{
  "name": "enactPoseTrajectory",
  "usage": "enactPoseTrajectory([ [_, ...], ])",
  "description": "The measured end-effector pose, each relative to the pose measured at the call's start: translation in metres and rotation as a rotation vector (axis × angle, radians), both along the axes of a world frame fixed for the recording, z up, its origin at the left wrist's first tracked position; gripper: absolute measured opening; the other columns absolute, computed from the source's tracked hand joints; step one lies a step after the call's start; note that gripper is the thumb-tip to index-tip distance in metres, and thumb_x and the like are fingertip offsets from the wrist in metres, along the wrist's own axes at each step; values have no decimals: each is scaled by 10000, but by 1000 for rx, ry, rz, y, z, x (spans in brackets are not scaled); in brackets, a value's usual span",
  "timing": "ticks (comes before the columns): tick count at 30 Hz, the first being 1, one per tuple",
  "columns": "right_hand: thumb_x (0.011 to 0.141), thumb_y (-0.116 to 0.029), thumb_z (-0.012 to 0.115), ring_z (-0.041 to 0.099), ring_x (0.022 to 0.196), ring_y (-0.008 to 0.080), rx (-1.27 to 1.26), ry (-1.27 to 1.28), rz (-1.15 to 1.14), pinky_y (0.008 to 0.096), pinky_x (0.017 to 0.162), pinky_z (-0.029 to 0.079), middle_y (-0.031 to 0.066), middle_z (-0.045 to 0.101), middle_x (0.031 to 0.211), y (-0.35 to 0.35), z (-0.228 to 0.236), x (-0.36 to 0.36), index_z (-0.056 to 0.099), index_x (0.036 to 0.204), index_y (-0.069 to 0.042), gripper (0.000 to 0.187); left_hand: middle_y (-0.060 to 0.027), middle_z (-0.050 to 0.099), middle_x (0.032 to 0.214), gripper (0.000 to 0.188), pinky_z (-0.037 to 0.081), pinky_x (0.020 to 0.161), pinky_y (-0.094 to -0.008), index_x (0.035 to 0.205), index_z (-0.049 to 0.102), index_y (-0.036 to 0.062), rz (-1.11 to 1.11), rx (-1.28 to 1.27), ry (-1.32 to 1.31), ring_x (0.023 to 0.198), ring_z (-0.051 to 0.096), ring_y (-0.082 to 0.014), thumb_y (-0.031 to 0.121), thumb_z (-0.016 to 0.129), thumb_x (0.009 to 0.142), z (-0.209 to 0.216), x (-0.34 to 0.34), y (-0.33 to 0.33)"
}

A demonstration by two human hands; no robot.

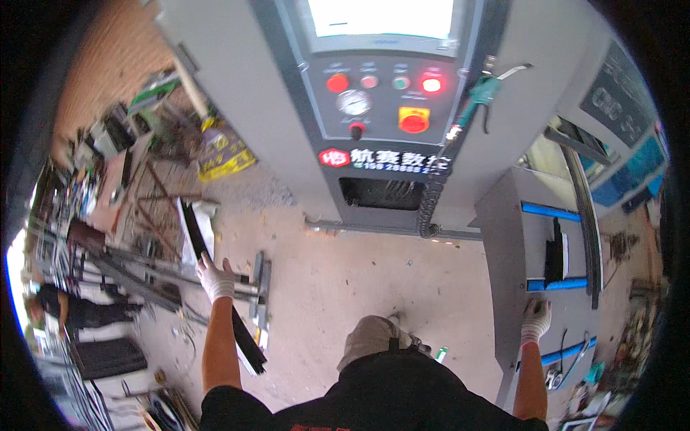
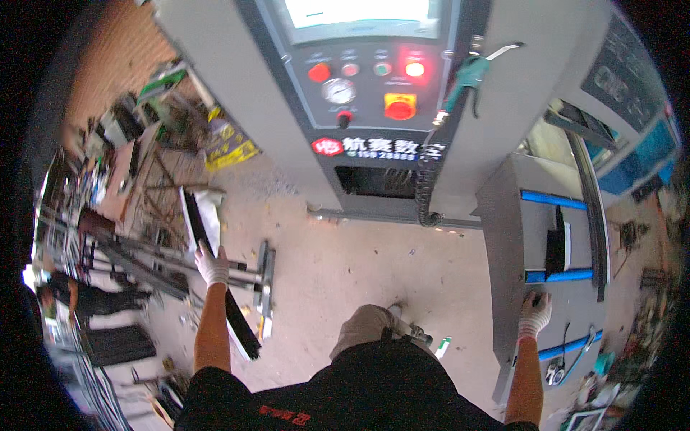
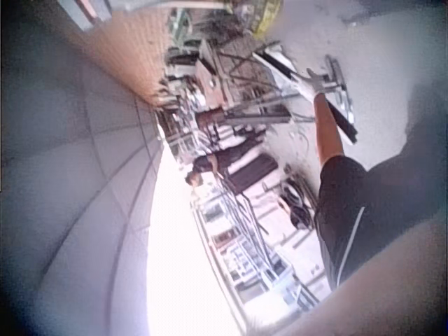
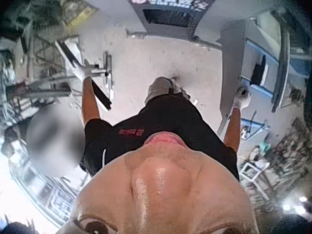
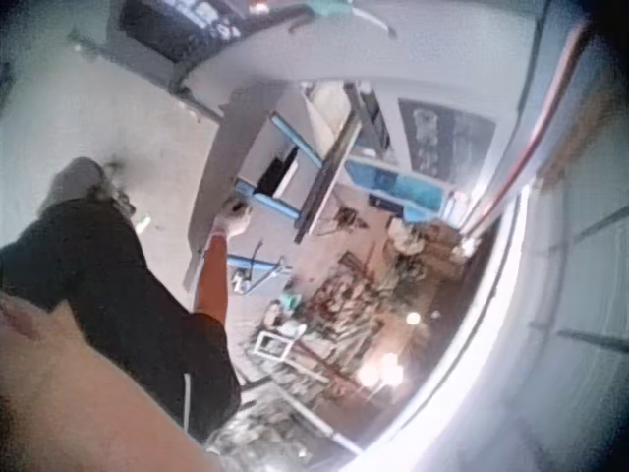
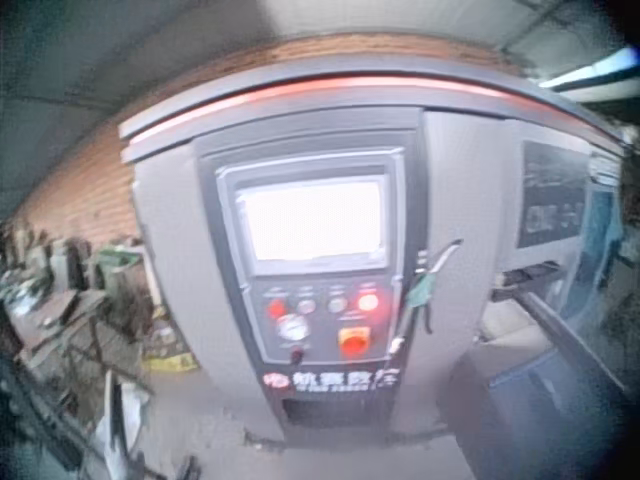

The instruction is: The person operates a CNC milling machine to cut metal profiles. They interact with the control panel, load and unload metal bars, and inspect the cut pieces. The person also moves a metal frame in the workshop.

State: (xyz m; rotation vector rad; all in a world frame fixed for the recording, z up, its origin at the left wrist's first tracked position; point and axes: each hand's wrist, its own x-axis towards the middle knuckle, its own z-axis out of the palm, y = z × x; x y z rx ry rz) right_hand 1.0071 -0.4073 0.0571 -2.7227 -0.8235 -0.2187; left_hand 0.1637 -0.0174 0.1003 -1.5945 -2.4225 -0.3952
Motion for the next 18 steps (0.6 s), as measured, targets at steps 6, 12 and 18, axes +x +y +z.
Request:
enactPoseTrajectory([
  [6,976,-304,692,665,1086,471,71,-133,7,505,993,544,278,693,1209,11,19,-27,687,1142,10,355,-309,584,1321,828,475,1056,-562,1605,402,72,-770,276,-62,1215,566,-492,221,784,885,104,170,73],
  [12,967,-247,687,658,1054,473,24,-4,40,521,944,543,296,685,1182,14,35,-30,682,1063,23,287,-176,640,1095,872,547,896,-474,1630,355,82,-1036,333,-49,1026,649,-364,249,793,896,259,360,109],
  [18,915,-196,701,636,954,481,218,-145,108,542,840,533,279,666,1092,14,32,-35,667,974,8,215,-251,655,1316,956,547,982,-466,1688,203,89,-1046,329,-212,1129,697,-392,261,752,925,343,475,136],
])
